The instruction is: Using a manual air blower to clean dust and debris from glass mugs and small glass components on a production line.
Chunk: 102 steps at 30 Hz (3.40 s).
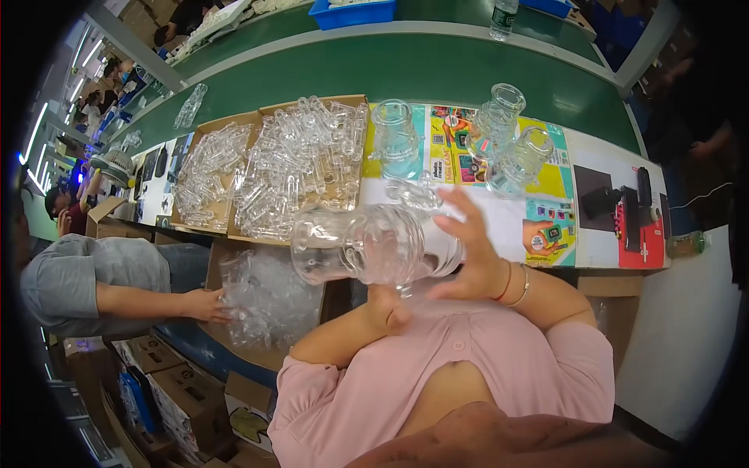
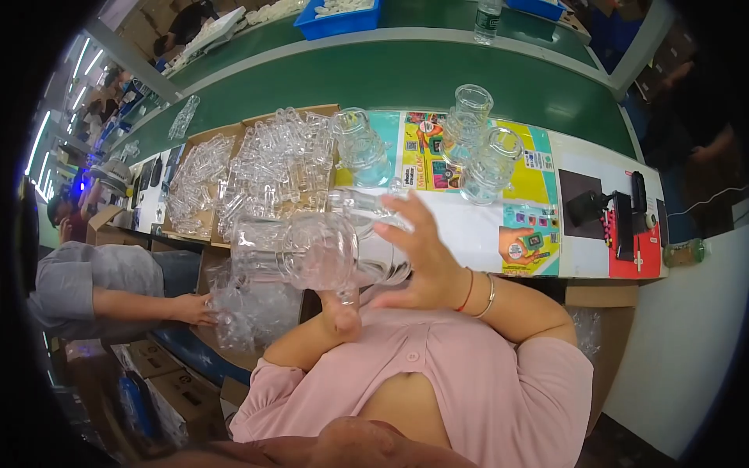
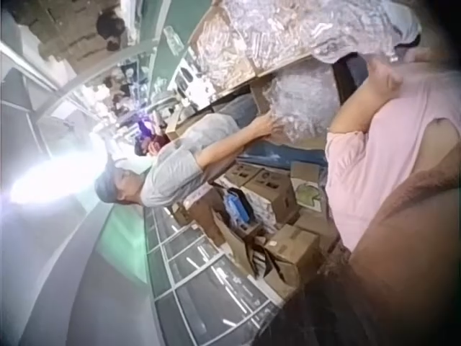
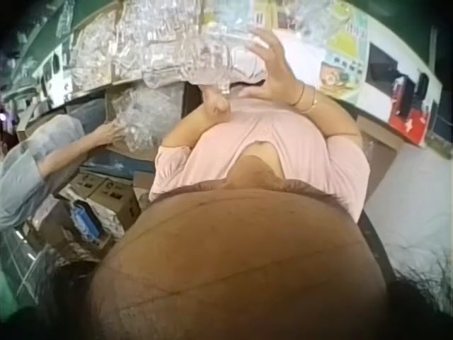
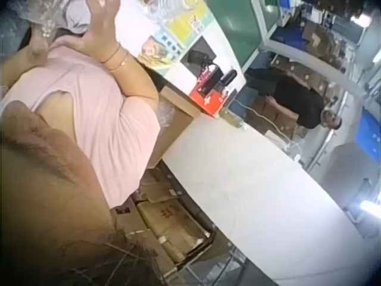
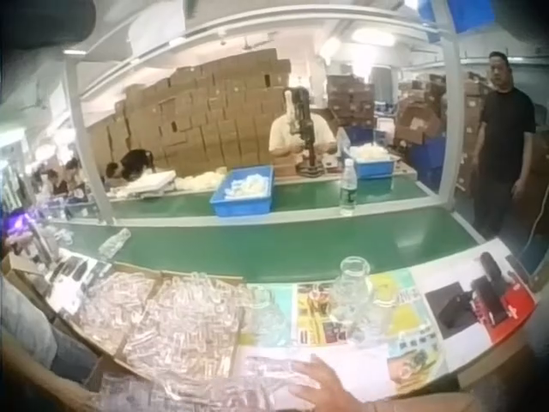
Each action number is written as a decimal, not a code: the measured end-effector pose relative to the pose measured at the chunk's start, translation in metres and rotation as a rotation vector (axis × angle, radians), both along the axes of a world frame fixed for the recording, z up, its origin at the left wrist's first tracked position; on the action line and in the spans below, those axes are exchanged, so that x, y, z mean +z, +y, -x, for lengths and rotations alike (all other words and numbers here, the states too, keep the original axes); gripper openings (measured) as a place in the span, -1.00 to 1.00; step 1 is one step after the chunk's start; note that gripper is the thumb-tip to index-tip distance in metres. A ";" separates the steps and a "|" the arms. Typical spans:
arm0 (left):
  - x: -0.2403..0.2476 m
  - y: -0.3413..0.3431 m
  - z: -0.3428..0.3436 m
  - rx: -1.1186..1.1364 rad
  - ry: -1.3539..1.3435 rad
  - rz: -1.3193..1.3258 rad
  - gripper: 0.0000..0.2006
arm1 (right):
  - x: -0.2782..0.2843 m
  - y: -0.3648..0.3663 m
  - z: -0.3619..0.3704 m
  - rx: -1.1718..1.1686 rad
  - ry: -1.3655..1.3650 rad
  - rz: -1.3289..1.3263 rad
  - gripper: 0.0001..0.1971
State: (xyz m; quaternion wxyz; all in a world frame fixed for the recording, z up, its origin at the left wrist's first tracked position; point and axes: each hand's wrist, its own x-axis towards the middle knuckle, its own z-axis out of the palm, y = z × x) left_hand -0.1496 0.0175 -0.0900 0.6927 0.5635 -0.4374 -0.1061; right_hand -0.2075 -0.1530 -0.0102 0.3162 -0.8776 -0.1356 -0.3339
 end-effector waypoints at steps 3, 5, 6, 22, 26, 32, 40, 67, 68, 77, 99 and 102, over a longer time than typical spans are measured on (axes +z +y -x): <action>0.000 0.002 -0.007 0.248 0.202 0.295 -0.04 | -0.025 0.008 -0.006 0.117 0.084 -0.292 -0.21; 0.019 0.006 -0.024 0.377 0.105 0.182 0.07 | -0.035 0.012 -0.002 0.301 0.292 -0.614 -0.21; 0.028 0.006 -0.026 0.371 0.110 0.184 0.07 | -0.040 0.013 -0.001 0.499 0.507 -0.938 -0.22; 0.021 0.026 -0.047 -0.032 0.796 0.142 -0.09 | -0.070 -0.075 -0.085 0.042 0.361 0.604 -0.75; 0.029 0.027 -0.048 0.027 0.692 0.076 -0.12 | -0.041 -0.078 -0.066 0.060 0.680 0.418 -0.74; 0.057 0.016 -0.043 -0.066 0.555 0.037 -0.13 | 0.008 -0.064 -0.019 0.253 0.551 -0.101 -0.69; 0.076 0.007 -0.023 -0.184 0.537 -0.008 -0.17 | 0.023 -0.055 0.012 0.313 0.538 -0.367 -0.66; 0.061 -0.008 -0.010 -0.472 -0.416 0.078 -0.27 | 0.026 -0.008 0.062 0.595 0.248 -0.449 -0.37; 0.063 -0.004 -0.001 -0.540 -0.409 0.107 -0.34 | 0.026 -0.005 0.069 0.625 0.245 -0.453 -0.37; 0.073 0.000 0.003 -0.491 -0.251 0.044 -0.30 | 0.034 -0.001 0.063 0.515 0.386 -0.585 -0.38; 0.091 -0.015 -0.055 -0.003 -1.107 0.132 -0.62 | 0.032 -0.046 0.019 0.060 -0.121 0.035 -0.59; 0.092 -0.013 -0.056 0.026 -1.152 0.124 -0.64 | 0.031 -0.045 0.014 0.101 -0.128 -0.025 -0.59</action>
